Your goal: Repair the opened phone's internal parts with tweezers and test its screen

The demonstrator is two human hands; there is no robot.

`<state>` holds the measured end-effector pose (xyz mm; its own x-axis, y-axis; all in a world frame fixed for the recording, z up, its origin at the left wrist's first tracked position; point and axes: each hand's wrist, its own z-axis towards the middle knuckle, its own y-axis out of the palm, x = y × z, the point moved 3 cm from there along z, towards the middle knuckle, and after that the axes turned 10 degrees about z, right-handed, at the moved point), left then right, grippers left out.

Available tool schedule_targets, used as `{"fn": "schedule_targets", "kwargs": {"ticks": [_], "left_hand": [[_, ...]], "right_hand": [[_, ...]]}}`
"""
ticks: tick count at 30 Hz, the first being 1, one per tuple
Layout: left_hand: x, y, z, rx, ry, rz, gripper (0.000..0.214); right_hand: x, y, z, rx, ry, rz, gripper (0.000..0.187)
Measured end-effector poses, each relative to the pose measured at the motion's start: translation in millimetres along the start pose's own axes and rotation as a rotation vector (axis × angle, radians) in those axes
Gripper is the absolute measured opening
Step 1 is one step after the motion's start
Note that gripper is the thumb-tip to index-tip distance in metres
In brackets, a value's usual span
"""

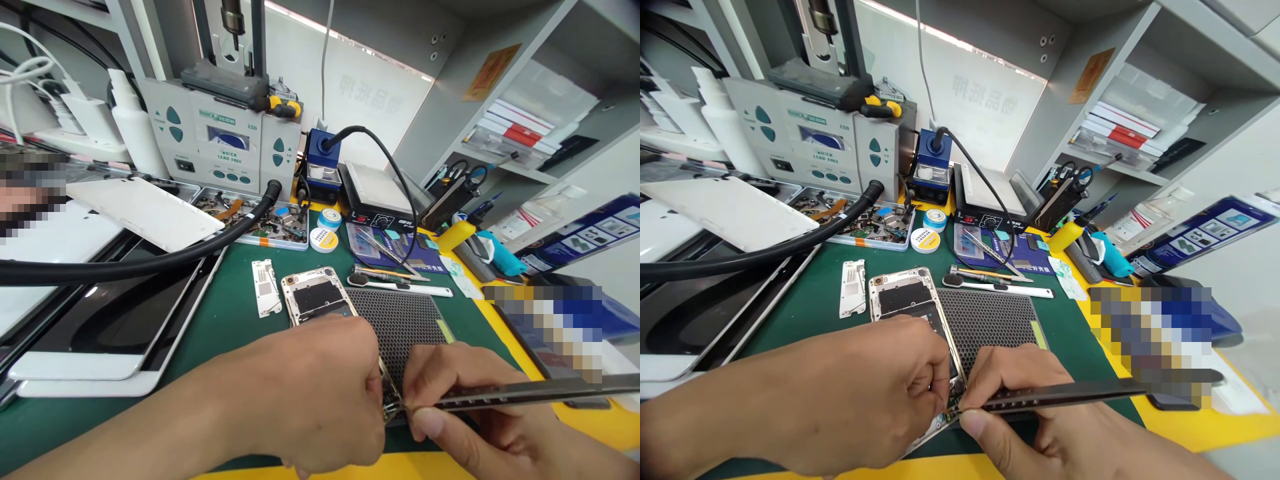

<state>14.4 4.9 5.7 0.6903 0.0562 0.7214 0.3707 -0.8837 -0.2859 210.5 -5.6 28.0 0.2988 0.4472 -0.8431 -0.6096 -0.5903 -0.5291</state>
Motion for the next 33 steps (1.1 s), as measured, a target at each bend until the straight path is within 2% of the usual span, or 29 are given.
{"fn": "schedule_targets", "kwargs": {"ticks": [8,17,24,29,33], "left_hand": [[-1,-1.8,1,-0.023,0.043,0.005,0.013],[-2,-0.3,-1,-0.008,0.052,0.011,0.008],[-8,0.0,4,-0.010,0.089,0.010,0.018],[-10,-0.4,5,-0.019,0.091,0.006,0.014],[-12,1.2,6,-0.020,0.088,0.006,0.011]], "right_hand": [[0,0,1,0.020,-0.023,0.002,0.019],[-2,0,0,0.015,-0.030,-0.001,0.018],[-4,0,0,0.027,-0.040,-0.036,0.020],[-5,-2,3,0.050,-0.078,-0.099,0.023],[-1,1,2,0.062,-0.063,-0.038,0.021]]}}
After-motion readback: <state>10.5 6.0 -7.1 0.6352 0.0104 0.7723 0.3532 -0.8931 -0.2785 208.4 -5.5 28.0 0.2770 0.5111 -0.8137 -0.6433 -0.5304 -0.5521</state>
